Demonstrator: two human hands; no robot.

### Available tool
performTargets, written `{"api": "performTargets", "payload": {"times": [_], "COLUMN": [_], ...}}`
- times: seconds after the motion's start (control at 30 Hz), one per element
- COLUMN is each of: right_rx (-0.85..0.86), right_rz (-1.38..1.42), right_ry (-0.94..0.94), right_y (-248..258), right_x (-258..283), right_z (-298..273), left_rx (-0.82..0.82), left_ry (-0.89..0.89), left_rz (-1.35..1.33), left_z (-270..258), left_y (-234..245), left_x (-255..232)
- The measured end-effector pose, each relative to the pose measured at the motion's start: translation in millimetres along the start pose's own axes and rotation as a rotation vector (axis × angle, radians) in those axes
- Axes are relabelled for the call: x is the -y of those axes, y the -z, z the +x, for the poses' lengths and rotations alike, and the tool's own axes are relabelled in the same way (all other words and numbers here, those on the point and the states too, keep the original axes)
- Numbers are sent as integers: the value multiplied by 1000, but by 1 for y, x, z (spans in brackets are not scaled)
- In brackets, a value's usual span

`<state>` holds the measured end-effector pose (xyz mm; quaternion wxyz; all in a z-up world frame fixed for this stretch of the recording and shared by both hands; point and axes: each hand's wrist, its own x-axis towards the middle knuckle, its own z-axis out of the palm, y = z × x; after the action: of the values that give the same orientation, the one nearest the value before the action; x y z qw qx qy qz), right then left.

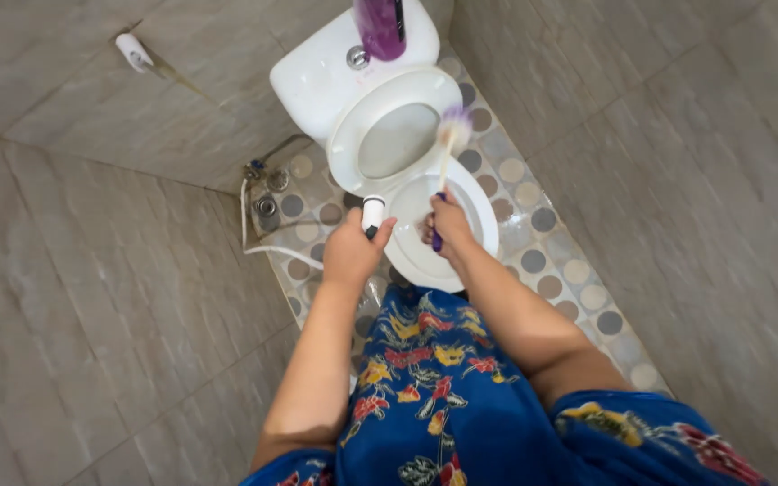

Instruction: Scrubbing the interior of a toilet bowl using a handheld brush.

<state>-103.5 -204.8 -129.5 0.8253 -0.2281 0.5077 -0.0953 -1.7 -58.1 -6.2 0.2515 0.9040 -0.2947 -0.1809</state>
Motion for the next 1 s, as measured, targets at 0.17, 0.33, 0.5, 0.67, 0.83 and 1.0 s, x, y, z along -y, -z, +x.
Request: {"api": "performTargets", "payload": {"times": [0.17, 0.33, 0.5, 0.67, 0.83, 1.0], "right_rx": [97, 223, 190, -40, -131, -137], "right_rz": [331, 373, -375, -1671, -2122, -1674], "right_ry": [-133, -41, -3, 652, 377, 119], "right_y": [-15, -26, 22, 140, 160, 166], "right_x": [-8, -7, -9, 8, 95, 51], "right_z": [25, -30, -25, 13, 5, 70], "left_rx": [-10, 15, -77, -82, -77, -75], "left_ry": [-30, 30, 20, 71, 104, 53], "left_rz": [32, 62, 11, 19, 3, -1], "left_z": [0, -14, -3, -8, -14, -9], "left_y": [-7, 1, 23, 35, 35, 22], "left_x": [6, 25, 43, 56, 54, 50]}}
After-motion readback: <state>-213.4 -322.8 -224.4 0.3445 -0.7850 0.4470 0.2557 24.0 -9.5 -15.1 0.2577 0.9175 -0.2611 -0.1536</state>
